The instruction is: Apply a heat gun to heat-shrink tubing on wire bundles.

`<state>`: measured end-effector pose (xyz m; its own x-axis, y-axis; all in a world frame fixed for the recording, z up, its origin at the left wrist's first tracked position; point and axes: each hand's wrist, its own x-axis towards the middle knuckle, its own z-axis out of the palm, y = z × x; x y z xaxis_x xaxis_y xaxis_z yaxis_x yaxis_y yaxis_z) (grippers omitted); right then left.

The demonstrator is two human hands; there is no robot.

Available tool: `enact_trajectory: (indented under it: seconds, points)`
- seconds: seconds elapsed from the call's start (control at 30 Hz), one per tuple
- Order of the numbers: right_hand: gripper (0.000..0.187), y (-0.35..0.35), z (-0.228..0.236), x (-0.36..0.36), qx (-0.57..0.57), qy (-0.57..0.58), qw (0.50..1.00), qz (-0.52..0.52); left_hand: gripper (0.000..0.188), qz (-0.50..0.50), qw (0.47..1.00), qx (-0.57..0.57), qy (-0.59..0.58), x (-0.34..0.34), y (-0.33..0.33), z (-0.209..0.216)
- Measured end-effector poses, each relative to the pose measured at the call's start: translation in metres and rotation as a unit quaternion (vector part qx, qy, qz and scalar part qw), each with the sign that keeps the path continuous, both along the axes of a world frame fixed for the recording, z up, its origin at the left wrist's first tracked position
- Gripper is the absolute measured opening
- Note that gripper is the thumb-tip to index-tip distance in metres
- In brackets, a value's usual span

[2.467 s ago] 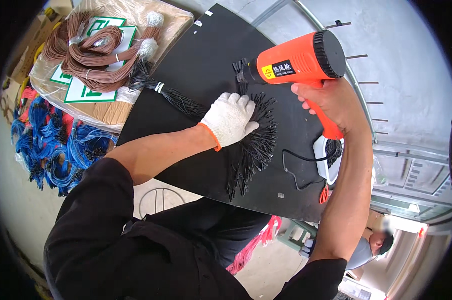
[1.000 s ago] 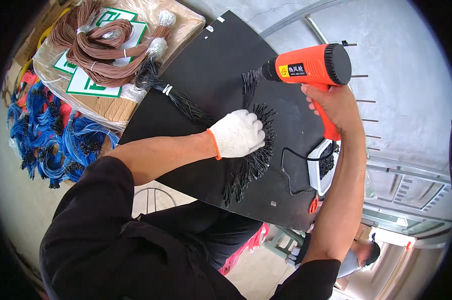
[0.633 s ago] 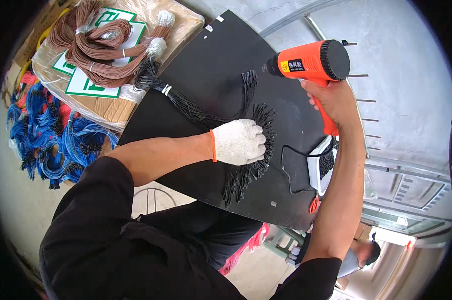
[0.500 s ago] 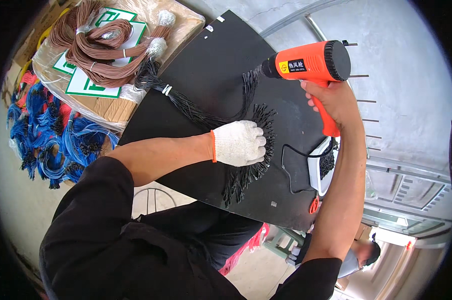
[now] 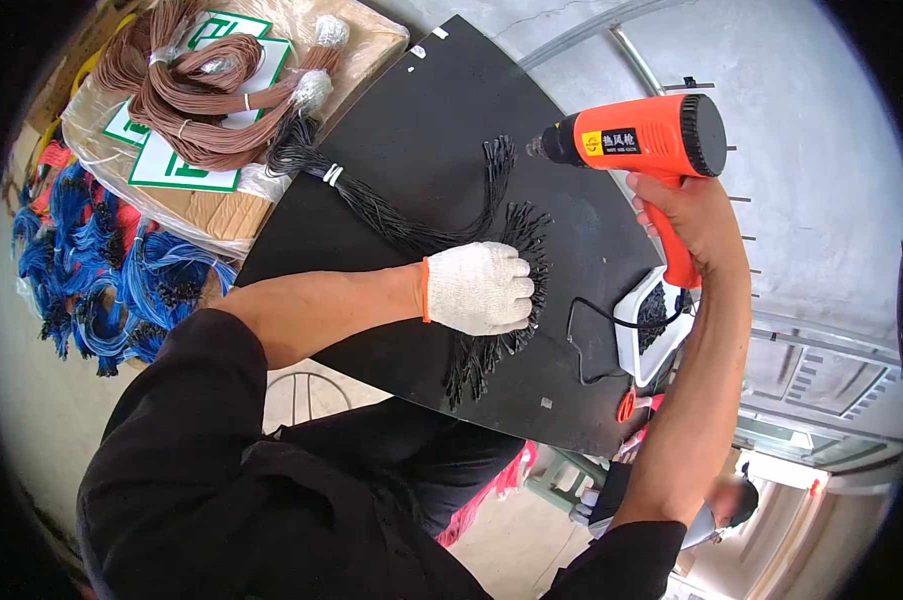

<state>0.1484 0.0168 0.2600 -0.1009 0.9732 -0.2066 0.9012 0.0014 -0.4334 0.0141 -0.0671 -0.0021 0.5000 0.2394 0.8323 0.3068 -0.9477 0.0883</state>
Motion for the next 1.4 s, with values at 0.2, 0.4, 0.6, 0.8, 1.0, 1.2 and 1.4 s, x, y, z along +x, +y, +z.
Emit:
enact_trajectory:
  seconds: [0.2,0.4,0.6,0.8,1.0,1.2,1.4]
  points:
    - [0.036,-0.009,0.013,-0.009,0.003,0.013,1.000,0.006,0.017,0.002,1.000,0.007,0.006,-0.001,-0.001,0.001]
    - [0.032,-0.008,0.006,-0.015,-0.009,-0.015,0.999,0.028,0.019,-0.002,1.000,0.010,-0.009,0.001,0.000,0.000]
    - [0.032,-0.009,0.004,-0.020,-0.005,-0.014,0.999,0.034,0.018,-0.002,0.999,0.023,-0.023,0.002,0.001,0.001]
    - [0.034,-0.010,0.004,-0.025,-0.004,-0.024,0.999,0.042,0.018,-0.009,0.999,0.029,-0.030,0.002,0.000,0.000]
    - [0.035,-0.010,0.003,-0.027,-0.010,-0.038,0.998,0.046,0.019,-0.008,0.999,0.025,-0.022,0.000,-0.001,0.002]
    - [0.030,-0.009,0.000,-0.024,0.011,-0.049,0.998,0.044,0.023,0.015,1.000,-0.004,0.002,0.001,0.003,-0.002]
    - [0.026,-0.007,-0.005,-0.019,0.032,-0.048,0.997,0.042,0.076,0.228,0.941,-0.221,0.121,-0.002,0.027,-0.024]
